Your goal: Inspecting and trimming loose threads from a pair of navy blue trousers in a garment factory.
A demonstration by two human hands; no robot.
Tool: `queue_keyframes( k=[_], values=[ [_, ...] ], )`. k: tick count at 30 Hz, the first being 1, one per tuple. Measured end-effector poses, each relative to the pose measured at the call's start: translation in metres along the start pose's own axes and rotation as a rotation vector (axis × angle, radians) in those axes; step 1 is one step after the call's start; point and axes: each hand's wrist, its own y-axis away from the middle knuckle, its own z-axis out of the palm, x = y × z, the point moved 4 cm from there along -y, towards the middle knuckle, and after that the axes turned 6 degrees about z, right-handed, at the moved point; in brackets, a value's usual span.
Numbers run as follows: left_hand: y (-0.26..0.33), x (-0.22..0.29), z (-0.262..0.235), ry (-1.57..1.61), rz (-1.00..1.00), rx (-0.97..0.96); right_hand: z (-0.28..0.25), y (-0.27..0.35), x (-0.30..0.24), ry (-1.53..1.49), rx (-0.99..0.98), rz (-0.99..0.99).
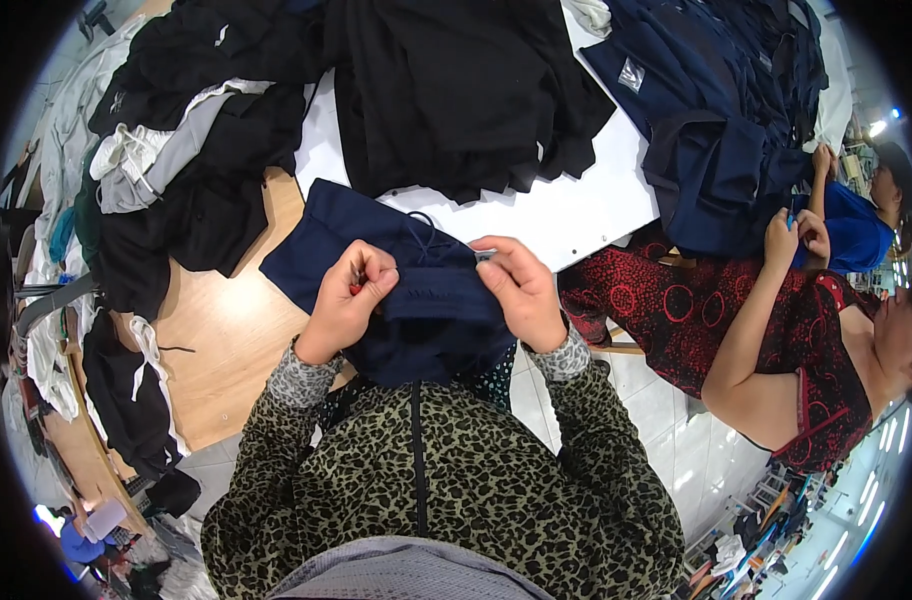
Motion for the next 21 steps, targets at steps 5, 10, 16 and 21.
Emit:
queue_keyframes(
  k=[5, 10, 16, 21],
  values=[
    [0.002, -0.014, -0.008, 0.007, -0.078, -0.019, -0.01, -0.005, 0.009, -0.157, 0.125, -0.065],
    [0.004, -0.018, -0.014, -0.079, 0.023, -0.044, -0.018, -0.002, 0.019, -0.061, 0.064, -0.045],
    [0.002, -0.007, -0.016, -0.221, 0.194, -0.228, -0.021, -0.003, 0.007, 0.363, -0.123, -0.184],
    [0.001, -0.004, -0.017, -0.284, 0.201, -0.251, -0.011, -0.002, -0.001, 0.646, -0.227, -0.209]
  ],
)
